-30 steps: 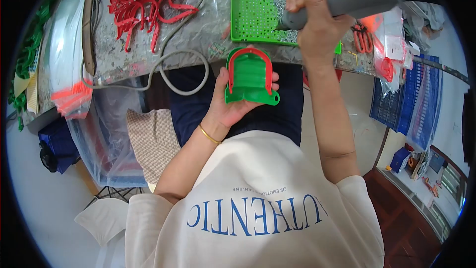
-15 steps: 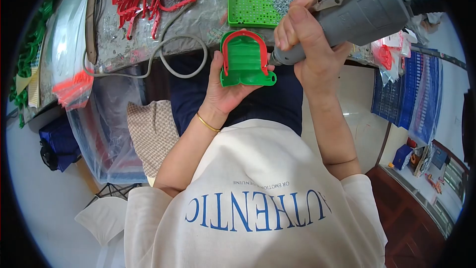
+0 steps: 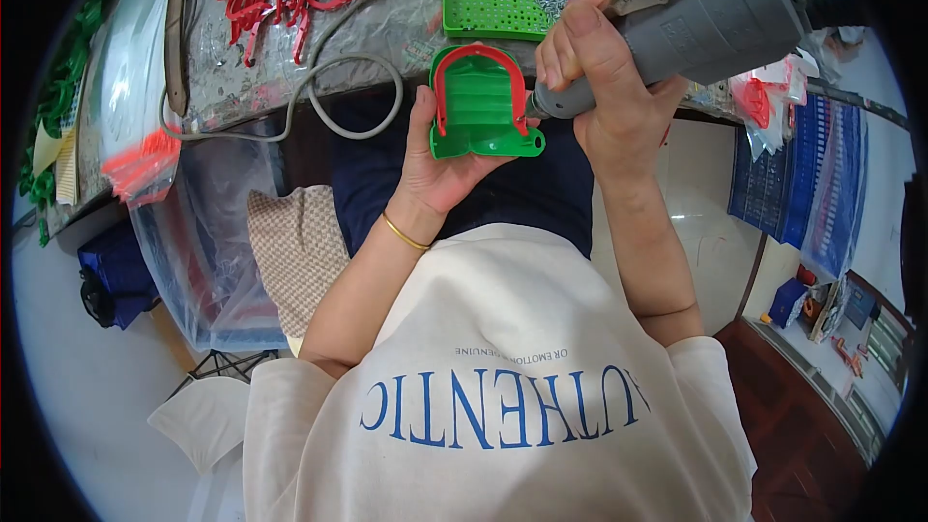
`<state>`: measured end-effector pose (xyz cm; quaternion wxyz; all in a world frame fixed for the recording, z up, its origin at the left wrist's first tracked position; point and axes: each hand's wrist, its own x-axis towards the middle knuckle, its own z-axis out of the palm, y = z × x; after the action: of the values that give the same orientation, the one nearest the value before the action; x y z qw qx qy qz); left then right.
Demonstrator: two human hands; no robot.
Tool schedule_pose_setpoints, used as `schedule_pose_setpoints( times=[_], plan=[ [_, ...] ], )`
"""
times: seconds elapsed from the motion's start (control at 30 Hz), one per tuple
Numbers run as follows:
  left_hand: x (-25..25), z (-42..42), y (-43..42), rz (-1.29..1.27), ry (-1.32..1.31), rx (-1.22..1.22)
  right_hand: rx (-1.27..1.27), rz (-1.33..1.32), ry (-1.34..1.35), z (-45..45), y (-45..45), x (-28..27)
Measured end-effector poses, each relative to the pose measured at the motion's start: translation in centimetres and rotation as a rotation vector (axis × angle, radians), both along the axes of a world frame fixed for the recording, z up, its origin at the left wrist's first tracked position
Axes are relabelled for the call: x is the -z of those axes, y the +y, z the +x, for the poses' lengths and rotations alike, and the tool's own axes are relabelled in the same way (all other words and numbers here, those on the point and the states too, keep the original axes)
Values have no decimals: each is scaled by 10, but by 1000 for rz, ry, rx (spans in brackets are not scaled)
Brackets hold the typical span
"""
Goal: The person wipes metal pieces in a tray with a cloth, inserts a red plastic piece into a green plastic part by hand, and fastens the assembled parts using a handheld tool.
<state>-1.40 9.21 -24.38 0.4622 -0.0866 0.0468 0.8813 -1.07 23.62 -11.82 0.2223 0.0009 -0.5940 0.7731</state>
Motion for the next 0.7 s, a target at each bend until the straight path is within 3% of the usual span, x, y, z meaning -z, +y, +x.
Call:
schedule_pose_setpoints(
  times=[0.2,0.3,0.5,0.57,0.6,0.7],
  plan=[
    [4,-1,-1,80,-24,5,5,31,54,2,-2,3],
    [4,0,-2,161,-40,10,24,188,36,4,-1,5],
    [-6,3,-4,105,-69,14,-8,204,27,8,3,0],
    [-18,-1,0,-103,-28,13,-20,196,8,5,3,-21],
    [-15,2,-2,-93,-13,11,-57,-165,79,3,5,-34],
    [-4,2,-3,-103,-37,77,-196,-245,157,-24,35,-50]
  ],
)
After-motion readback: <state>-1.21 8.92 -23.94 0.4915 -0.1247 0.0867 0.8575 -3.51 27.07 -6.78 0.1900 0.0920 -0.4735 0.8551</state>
